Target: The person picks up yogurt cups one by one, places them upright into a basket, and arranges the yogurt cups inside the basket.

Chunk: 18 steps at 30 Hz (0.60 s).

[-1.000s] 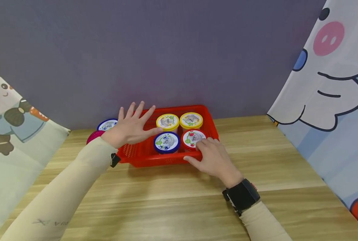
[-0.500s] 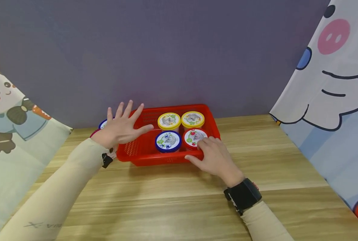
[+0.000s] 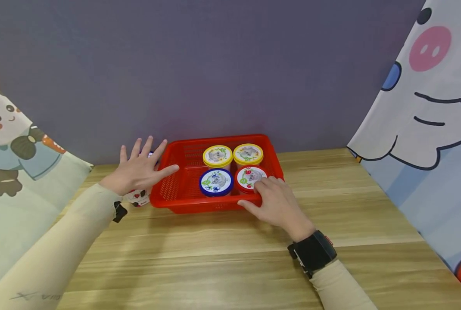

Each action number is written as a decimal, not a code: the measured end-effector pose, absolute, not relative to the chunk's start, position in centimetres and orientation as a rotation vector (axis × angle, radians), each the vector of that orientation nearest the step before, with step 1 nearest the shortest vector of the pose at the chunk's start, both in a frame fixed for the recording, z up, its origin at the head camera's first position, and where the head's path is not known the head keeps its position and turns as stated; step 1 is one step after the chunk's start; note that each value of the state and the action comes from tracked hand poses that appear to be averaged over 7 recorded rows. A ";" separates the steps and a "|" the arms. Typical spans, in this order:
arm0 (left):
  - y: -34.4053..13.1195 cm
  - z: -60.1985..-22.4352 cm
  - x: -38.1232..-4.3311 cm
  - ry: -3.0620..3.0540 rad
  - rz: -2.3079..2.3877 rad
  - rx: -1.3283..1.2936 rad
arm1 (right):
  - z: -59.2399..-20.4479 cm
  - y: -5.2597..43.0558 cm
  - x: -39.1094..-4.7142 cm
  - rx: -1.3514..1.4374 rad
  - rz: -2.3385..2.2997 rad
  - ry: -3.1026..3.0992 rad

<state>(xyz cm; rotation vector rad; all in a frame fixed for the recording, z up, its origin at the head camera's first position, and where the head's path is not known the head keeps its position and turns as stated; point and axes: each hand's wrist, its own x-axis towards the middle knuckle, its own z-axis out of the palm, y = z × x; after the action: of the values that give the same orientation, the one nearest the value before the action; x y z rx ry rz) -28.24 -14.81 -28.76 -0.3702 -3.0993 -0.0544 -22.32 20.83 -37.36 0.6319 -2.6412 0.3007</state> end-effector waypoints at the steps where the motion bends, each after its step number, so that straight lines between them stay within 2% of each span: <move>1: -15.0 -28.8 -28.2 -3.098 -0.054 -0.369 | -37.4 20.8 -22.3 0.631 0.304 -2.640; 18: -18.6 -29.4 -28.3 -3.136 -0.064 -0.341 | -37.3 20.7 -22.4 0.639 0.271 -2.606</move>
<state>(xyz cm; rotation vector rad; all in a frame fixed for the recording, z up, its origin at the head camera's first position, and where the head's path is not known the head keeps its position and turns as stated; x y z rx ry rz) -28.27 -18.58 -29.38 -0.3407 -3.1357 -0.0636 -22.36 20.74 -37.35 0.6392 -2.6063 0.2706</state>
